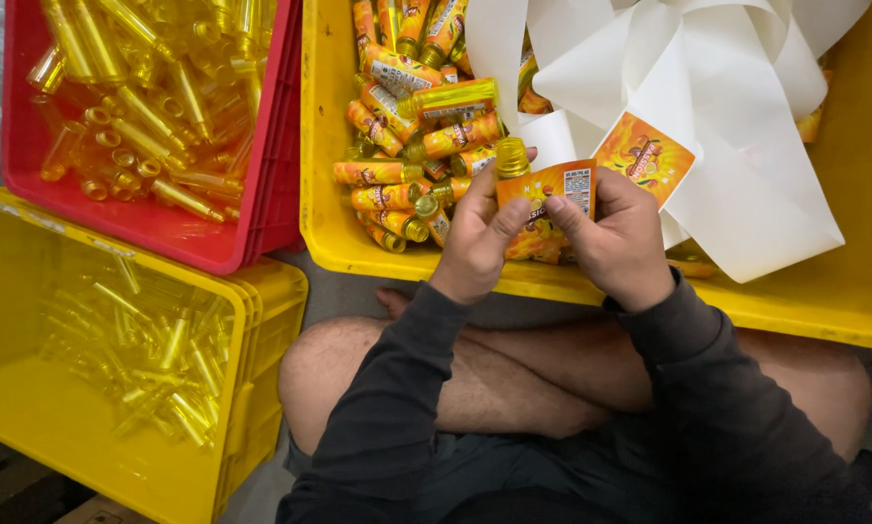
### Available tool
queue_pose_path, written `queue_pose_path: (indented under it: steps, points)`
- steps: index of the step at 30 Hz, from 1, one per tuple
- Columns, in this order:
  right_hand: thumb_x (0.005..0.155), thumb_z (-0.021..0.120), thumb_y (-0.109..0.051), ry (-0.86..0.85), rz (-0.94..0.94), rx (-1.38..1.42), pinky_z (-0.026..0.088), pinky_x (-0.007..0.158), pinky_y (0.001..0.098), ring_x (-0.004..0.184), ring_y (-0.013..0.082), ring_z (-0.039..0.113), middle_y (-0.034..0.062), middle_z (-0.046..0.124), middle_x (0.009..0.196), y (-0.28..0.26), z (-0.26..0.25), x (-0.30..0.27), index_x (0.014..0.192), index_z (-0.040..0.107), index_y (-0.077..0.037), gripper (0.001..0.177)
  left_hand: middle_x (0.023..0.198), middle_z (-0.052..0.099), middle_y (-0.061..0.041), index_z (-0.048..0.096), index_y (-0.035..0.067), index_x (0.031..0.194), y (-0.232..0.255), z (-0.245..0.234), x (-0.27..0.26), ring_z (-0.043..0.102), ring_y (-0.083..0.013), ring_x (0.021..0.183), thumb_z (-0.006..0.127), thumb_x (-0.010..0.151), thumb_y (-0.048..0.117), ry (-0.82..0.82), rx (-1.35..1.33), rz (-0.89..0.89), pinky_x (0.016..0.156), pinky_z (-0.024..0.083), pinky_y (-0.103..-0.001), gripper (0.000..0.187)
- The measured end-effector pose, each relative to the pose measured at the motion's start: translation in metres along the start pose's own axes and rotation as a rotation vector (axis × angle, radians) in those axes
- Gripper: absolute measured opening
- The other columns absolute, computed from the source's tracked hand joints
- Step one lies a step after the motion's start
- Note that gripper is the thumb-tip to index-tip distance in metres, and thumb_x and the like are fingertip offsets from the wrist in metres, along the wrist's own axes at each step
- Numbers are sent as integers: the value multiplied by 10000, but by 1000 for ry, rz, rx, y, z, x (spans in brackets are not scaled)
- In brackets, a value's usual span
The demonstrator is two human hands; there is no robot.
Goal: Manually applying adhesive labels to small yellow plastic bottles and placing them into a storage bin.
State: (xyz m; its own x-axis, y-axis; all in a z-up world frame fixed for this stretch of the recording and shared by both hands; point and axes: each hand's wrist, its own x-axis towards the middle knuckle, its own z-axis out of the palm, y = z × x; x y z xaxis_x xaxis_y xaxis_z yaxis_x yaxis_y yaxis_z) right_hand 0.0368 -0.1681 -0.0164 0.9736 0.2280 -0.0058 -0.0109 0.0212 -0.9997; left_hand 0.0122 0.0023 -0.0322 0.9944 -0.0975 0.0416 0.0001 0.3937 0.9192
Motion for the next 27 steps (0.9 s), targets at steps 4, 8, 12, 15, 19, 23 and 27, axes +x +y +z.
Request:
queue_pose_path:
  steps: [4,8,12,15,19,23,27]
  points:
    - [1045,658,-93,11,7,32,560,712,313,748,119,601,102,652,756,11,-4,-1,1036,660,22,116,1345,621,-173,366,33,1553,14,-3,0,600,-250,1276,693,990,252,-64,60,-45,1174,424,-493,687]
    - [1055,637,-117,31,64,151,560,660,280,693,122,629,108,651,743,4,-2,1,998,638,22,151,1400,590,-186,268,73,1586,12,-8,-3,604,-256,1278,766,924,68,-130,-64,-139,1127,490,-459,828]
    - [1041,646,-117,58,85,227,569,651,288,680,126,628,111,649,767,7,0,0,1014,643,30,149,1409,560,-196,224,97,1574,8,-8,-6,590,-273,1282,760,895,-24,-172,-92,-174,1098,517,-464,873]
    - [1035,648,-119,76,94,260,561,652,270,690,113,620,89,645,781,7,1,-1,1013,644,11,132,1415,545,-198,208,120,1573,16,-7,-9,578,-280,1292,771,870,-55,-204,-110,-182,1092,522,-475,917]
    - [1036,639,-120,63,103,280,580,690,291,712,134,640,111,651,799,10,-1,-1,1007,637,15,139,1401,539,-192,177,115,1581,23,-5,-10,567,-277,1290,771,873,-56,-208,-115,-179,1100,509,-478,940]
    - [1031,643,-134,51,109,295,593,715,320,725,172,667,142,671,826,16,-2,-1,1007,642,27,163,1318,574,-179,242,91,1539,29,-6,-5,596,-277,1229,708,949,15,-230,-1,-138,1084,518,-488,756]
    - [1028,649,-136,22,116,273,595,726,322,740,166,667,135,671,808,10,-1,-2,992,643,26,166,1176,561,-93,301,78,1499,10,-12,-5,580,-188,1089,519,1088,220,-204,33,-146,1079,499,-467,487]
